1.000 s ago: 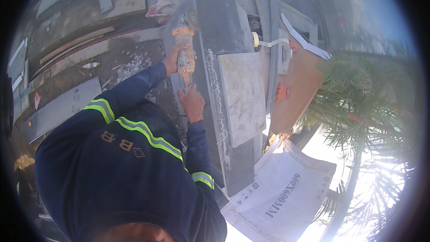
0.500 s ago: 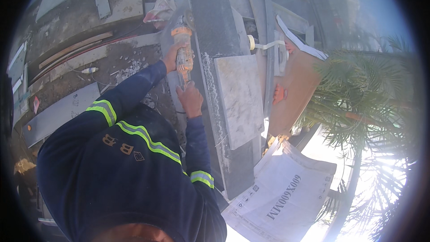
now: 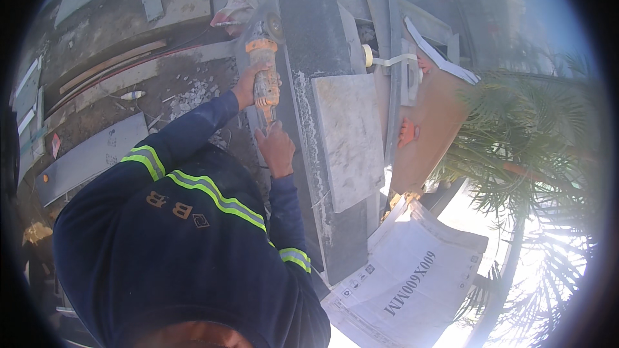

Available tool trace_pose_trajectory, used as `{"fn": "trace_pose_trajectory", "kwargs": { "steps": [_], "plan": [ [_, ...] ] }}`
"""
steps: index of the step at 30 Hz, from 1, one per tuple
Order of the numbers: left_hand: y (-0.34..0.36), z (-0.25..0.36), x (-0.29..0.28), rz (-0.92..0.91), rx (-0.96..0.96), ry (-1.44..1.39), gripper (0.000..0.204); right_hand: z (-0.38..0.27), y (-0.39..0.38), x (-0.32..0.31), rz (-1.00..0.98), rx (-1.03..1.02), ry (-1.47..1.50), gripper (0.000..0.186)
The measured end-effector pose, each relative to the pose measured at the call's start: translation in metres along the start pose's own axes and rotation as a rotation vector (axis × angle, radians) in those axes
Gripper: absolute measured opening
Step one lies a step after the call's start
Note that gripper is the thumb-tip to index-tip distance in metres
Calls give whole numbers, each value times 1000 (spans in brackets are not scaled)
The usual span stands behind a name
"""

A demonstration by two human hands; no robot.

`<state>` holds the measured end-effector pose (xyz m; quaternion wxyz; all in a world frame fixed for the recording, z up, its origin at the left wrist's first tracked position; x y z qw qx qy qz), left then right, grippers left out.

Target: The person uses an angle grinder to grind a vertical concrete or stone surface. The tool is held with both hands and moved along the edge of the material, producing dust as the surface is abraded.

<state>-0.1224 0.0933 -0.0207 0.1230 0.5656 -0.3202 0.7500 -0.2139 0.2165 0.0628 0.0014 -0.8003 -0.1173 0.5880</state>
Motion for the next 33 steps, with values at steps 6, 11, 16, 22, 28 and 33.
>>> {"fn": "trace_pose_trajectory", "kwargs": {
  "steps": [6, 11, 16, 22, 28, 33],
  "plan": [
    [4, 0, 0, -2, 11, 12, 34, 3, 2, 1, -21, 11, -9, 45],
    [12, 4, -3, -13, 16, 18, 34, 2, 9, 0, -6, -6, -12, 45],
    [17, 8, -4, 9, 11, 23, 35, 3, 15, 1, 2, -7, -7, 46],
    [9, 7, 2, -5, 13, 28, 34, 6, 11, 4, 13, -7, -15, 48],
    [-2, 0, 2, 7, 8, 6, 33, 2, -2, -1, 9, 7, -25, 46],
    [-5, -6, 3, 3, -8, 6, 34, 2, -7, 0, 17, -7, -7, 44]
  ]
}}
Point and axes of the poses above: each hand's wrist, its own y-axis towards the middle knuckle, its own x-axis out of the palm, z = x × y, the point moved 10 cm from there along y, towards the middle knuckle, and after that the axes turned 10 degrees about -x, right-handed, at the moved point
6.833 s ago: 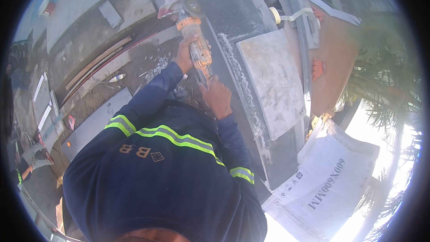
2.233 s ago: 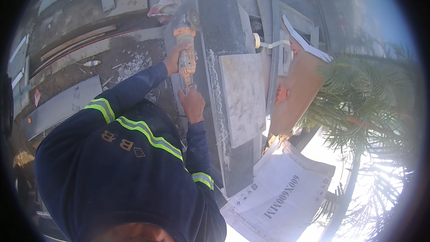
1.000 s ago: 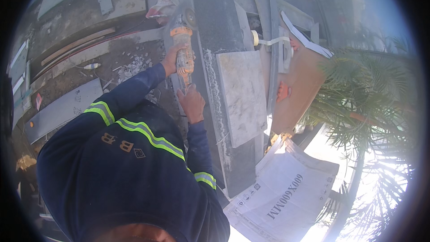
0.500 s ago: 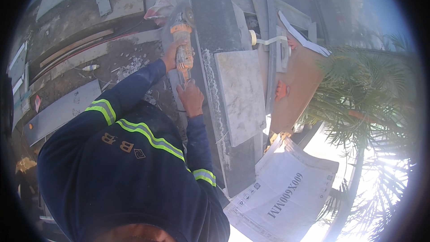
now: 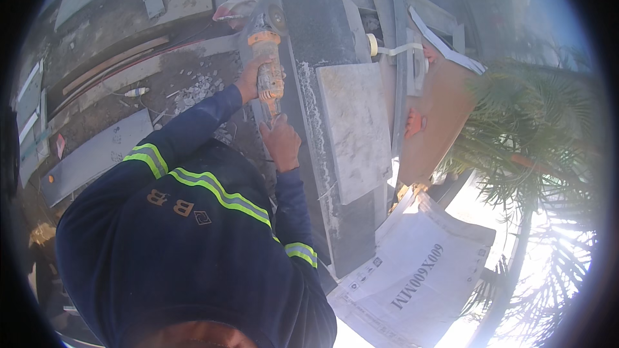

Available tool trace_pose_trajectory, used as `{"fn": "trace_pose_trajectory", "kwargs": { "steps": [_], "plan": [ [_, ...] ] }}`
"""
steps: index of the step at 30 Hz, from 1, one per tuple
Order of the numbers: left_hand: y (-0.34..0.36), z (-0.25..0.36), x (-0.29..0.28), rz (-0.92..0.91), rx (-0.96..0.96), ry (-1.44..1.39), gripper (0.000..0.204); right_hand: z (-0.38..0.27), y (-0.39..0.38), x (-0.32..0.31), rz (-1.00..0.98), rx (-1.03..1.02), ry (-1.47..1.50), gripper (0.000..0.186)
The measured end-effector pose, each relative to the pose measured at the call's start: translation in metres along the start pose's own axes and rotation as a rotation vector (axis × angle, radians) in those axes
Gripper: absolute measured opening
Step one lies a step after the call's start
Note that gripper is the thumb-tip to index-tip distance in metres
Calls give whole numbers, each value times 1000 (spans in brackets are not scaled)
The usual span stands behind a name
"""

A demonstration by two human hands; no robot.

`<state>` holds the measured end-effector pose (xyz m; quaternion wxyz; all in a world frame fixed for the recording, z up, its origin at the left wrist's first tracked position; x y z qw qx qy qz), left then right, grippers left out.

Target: The person uses an angle grinder to grind a vertical concrete or stone surface. The tool is held with both hands and moved along the edge of the material, producing dust as the surface is abraded.

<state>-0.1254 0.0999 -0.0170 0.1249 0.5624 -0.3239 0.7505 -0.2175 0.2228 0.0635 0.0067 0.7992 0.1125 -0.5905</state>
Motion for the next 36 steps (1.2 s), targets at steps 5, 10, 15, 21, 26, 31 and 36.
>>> {"fn": "trace_pose_trajectory", "kwargs": {
  "steps": [5, 10, 15, 21, 26, 31, 36],
  "plan": [
    [12, 1, -11, 6, 2, 13, 39, -2, 5, -2, -11, -6, 11, 44],
    [17, 6, -9, 10, 9, 38, 38, 3, 12, 0, -30, 31, 38, 48],
    [21, 11, -7, -13, 20, 55, 40, 2, 19, 0, 24, -27, 39, 44],
    [15, 9, -5, 26, 15, 27, 37, 5, 15, 1, 2, 24, 79, 48],
    [1, 5, -1, 26, 25, 19, 36, 3, 5, -1, -25, 27, 62, 47],
    [-6, -1, 2, 47, 20, 17, 36, 3, -1, 1, -15, 2, 37, 45],
    [3, -1, -4, 26, -2, 3, 35, 2, 1, -1, -14, -15, 20, 45]
  ]
}}
Point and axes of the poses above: each hand's wrist, its own y-axis towards the middle knuckle, its own x-axis out of the palm, z = x × y, the point moved 10 cm from there along y, towards the middle knuckle, and after that the axes turned 10 degrees about -x, right-handed, at the moved point
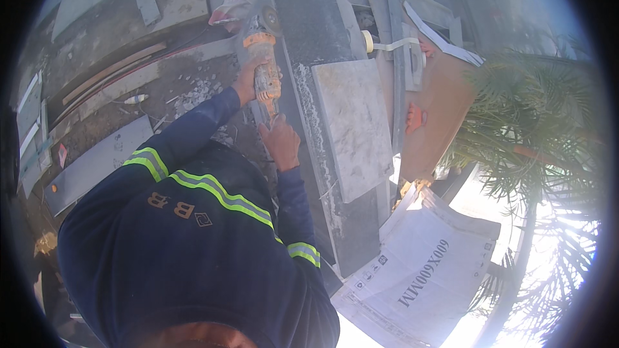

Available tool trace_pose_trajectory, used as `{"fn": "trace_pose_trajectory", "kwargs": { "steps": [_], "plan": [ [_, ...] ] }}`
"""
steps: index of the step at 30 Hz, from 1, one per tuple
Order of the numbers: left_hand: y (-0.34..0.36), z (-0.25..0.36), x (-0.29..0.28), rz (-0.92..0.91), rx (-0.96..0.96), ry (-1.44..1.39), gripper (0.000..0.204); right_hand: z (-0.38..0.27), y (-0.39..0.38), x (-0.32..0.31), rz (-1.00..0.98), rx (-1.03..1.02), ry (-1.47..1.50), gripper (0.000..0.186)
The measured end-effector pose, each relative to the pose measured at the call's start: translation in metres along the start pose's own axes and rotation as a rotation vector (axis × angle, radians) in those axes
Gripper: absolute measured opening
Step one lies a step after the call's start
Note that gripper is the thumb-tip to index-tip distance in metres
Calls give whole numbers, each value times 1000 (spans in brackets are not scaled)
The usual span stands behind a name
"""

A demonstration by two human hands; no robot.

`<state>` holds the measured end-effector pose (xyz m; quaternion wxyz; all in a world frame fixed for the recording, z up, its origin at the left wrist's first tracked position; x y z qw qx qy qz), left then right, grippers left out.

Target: The person uses an angle grinder to grind a vertical concrete or stone surface. The tool is held with both hands and moved along the edge of the material, producing dust as the surface is abraded.

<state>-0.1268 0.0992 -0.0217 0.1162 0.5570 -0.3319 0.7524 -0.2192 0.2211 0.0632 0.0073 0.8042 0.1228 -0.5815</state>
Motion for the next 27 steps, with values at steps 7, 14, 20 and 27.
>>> {"fn": "trace_pose_trajectory", "kwargs": {
  "steps": [7, 14, 20, 27],
  "plan": [
    [8, 5, 4, -27, 18, 5, 34, 6, 11, 3, 6, -6, 0, 47],
    [14, 11, 3, -30, 17, 27, 35, 3, 15, -1, 32, -3, 12, 45],
    [2, 4, 3, -5, 13, 21, 37, 2, 5, -2, -3, 41, 67, 49],
    [-4, -6, 1, -10, 3, 35, 38, 0, -7, -1, -4, 8, 40, 45]
  ]
}}
Point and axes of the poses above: each hand's wrist, its own y-axis towards the middle knuckle, its own x-axis out of the palm, z = x × y, the point moved 10 cm from there along y, towards the middle knuckle, and after that the axes turned 10 degrees about -x, right-handed, at the moved point
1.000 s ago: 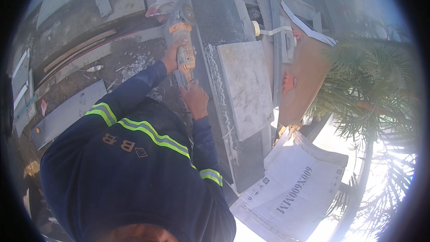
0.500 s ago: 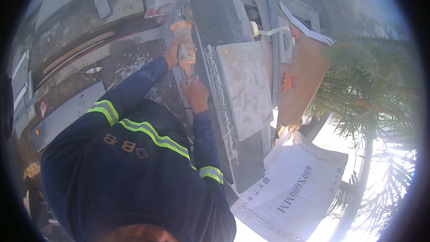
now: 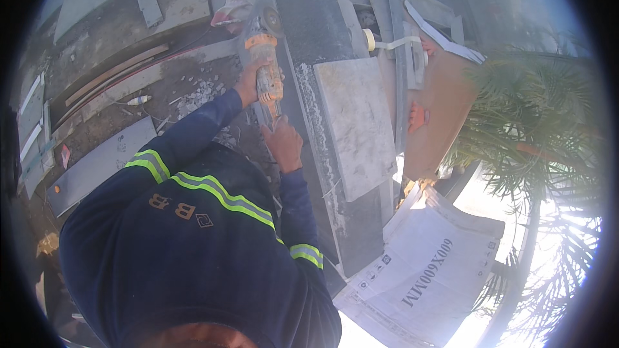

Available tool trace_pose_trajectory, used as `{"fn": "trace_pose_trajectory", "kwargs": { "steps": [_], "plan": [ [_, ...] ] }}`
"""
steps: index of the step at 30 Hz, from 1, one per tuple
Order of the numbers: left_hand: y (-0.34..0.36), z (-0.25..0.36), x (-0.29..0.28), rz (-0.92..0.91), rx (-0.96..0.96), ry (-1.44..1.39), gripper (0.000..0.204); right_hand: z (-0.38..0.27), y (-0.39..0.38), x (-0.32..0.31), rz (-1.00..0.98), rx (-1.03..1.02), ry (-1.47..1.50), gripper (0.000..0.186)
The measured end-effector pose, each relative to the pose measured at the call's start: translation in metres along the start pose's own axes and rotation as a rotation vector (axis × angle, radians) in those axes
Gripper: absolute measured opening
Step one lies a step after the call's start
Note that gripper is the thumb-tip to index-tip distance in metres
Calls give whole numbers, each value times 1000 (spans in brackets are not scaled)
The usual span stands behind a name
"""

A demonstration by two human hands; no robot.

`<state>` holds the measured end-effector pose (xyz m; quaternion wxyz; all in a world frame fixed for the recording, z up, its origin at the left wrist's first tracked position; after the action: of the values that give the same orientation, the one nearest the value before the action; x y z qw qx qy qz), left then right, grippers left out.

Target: The person uses an angle grinder to grind a vertical concrete or stone surface. The tool is held with both hands and moved along the edge of the material, producing dust as the surface is abraded.

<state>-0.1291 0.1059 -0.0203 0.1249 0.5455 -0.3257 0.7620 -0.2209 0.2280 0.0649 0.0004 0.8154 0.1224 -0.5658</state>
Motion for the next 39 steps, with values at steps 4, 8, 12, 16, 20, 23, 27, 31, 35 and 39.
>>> {"fn": "trace_pose_trajectory", "kwargs": {
  "steps": [4, 8, 12, 16, 20, 23, 27, 31, 35, 39],
  "plan": [
    [2, 1, 1, -15, 4, -5, 38, 2, 2, 1, -18, 17, -16, 45],
    [7, 3, 0, -15, 11, -1, 38, 6, 7, 2, -15, 27, 5, 47],
    [14, 7, -2, -18, 22, 8, 38, 7, 13, 2, -10, 24, 34, 49],
    [20, 9, -3, -24, 15, -16, 38, 7, 17, 3, 21, -6, -13, 46],
    [19, 8, -2, -17, 7, -6, 36, 6, 14, 2, 8, 22, 4, 48],
    [11, 6, -3, 3, 11, 5, 37, 3, 8, -1, -10, 43, 24, 49],
    [4, 0, -1, -23, 8, -3, 39, 2, -2, -1, 8, 31, 28, 50],
    [-2, -4, -1, 11, 12, 4, 37, 3, -6, 1, 23, -10, -15, 45],
    [-3, -4, 3, -7, -2, -17, 32, 1, -6, -2, 24, -1, -24, 45],
    [3, -3, -2, 1, -7, 4, 39, 4, -3, -1, -22, 44, 5, 50]
  ]
}}
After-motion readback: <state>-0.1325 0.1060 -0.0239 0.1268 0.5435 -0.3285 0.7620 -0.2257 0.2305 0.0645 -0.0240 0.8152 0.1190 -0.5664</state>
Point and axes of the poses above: each hand's wrist, its own y-axis towards the middle knuckle, its own x-axis out of the palm, z = x × y, the point moved 10 cm from there along y, towards the middle knuckle, and after that the axes turned 10 degrees about -x, right-handed, at the moved point
